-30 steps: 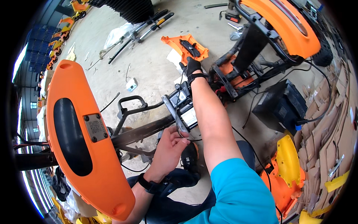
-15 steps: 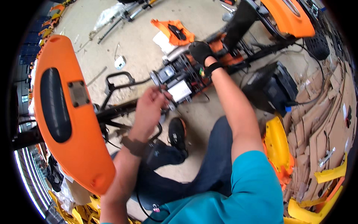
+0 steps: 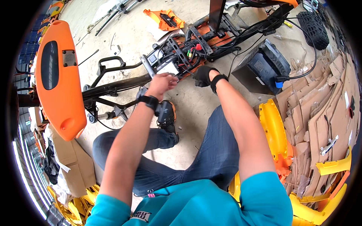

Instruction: The person removes and replaces plastic body panels, manipulates electrical wiring, and handles a battery component on an electric scooter frame while sitting on the floor.

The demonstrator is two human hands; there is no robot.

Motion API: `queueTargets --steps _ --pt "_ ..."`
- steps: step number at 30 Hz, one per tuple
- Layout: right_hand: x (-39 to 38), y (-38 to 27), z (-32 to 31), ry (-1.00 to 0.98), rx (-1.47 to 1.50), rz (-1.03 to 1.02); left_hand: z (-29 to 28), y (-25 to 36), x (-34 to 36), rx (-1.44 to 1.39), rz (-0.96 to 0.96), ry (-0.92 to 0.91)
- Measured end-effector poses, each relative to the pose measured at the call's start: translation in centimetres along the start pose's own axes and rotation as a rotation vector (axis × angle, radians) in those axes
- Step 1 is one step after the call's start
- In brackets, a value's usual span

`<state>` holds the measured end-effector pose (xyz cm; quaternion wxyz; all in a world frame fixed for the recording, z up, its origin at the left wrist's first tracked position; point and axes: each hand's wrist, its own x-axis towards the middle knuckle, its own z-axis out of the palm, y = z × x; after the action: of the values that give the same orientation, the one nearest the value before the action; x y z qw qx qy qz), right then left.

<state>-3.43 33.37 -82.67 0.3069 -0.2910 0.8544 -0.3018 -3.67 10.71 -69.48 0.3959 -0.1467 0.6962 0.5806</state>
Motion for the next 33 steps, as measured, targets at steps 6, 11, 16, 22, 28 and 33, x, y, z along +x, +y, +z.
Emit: queueTargets --steps 6,11,16,22,28,33 --pt "-2.8 -6.2 -0.5 0.112 0.625 0.37 4.9 -7.1 7.4 -0.499 -0.165 0.063" --pt "-2.4 -6.3 0.3 0.214 0.779 0.543 6.6 -7.3 8.8 -0.68 -0.099 0.091" --pt "1.0 -5.3 2.1 0.353 0.358 0.546 5.9 -8.4 10.0 -0.762 -0.14 0.047" --pt "2.0 -4.0 2.9 0.338 0.213 0.453 6.2 -6.8 10.2 -0.897 -0.26 0.133" --pt "-3.1 -7.4 -0.1 0.248 0.532 0.394 6.0 -7.6 10.0 -0.839 -0.187 0.123" --pt "-6.5 -7.0 -3.9 0.315 1.151 0.46 6.6 -7.2 7.3 -0.734 -0.185 0.0"
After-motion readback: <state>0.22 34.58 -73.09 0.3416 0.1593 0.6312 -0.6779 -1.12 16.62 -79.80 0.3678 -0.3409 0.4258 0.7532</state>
